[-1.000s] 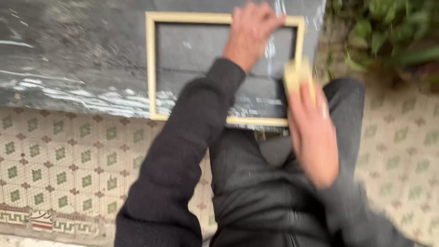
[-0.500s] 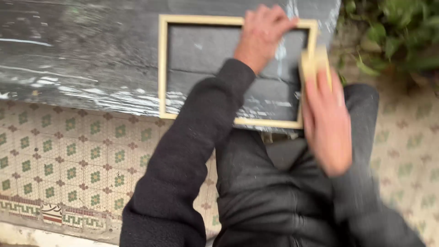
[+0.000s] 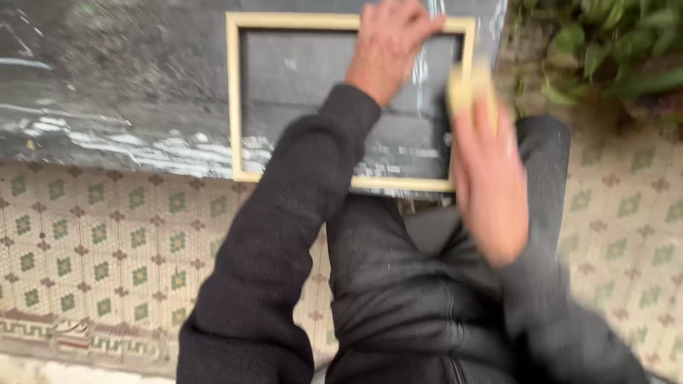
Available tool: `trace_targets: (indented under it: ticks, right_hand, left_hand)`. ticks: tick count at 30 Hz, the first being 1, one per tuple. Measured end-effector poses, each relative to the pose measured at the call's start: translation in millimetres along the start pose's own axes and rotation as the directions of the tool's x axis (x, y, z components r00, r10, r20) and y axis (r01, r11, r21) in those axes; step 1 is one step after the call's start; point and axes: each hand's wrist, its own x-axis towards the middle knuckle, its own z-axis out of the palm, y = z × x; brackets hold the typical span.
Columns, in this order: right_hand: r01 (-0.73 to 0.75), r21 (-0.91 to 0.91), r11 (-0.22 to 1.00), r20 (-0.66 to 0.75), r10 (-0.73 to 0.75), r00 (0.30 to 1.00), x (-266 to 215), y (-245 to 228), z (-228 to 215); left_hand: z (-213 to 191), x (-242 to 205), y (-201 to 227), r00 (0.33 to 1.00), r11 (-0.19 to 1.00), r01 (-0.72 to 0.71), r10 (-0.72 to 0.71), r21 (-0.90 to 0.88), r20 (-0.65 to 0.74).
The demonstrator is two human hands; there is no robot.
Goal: Sanding the surfaces and edges of a wooden frame using a manual sanding block.
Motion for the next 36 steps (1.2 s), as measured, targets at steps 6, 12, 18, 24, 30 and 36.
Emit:
trace_targets:
  ticks: [6, 12, 18, 24, 30, 36]
  right_hand:
    - [0.039, -0.058, 0.998, -0.014, -0.039, 0.999, 12, 24, 19]
    - [-0.09, 0.017, 0.996, 0.059, 0.089, 0.994, -44, 1, 8]
    - [0.023, -0.077, 0.997, -0.045, -0.026, 0.999, 19, 30, 18]
    - [0.005, -0.042, 0.999, 0.019, -0.004, 1.0, -31, 5, 9]
    - [-0.11, 0.04, 0.993, 0.015, 0.109, 0.994, 24, 5, 1]
    - [-0.002, -0.037, 0.999, -0.006, 0.001, 1.0, -15, 8, 10]
  left_hand:
    - [5, -2, 5, 0.988, 1.0, 0.011, -0.012, 0.005, 0.153]
    - [-6, 6, 7, 0.988, 0.992, -0.016, -0.004, 0.124, 0.157]
    - [5, -6, 2, 0.993, 0.998, 0.038, -0.033, -0.046, 0.11]
    - [-4, 0, 2, 0.992, 0.998, 0.047, -0.043, -0.033, 0.118]
    - [-8, 1, 7, 0.997, 0.998, 0.028, -0.024, -0.055, 0.071]
    - [-4, -3, 7, 0.994, 0.996, 0.055, -0.048, -0.066, 0.097]
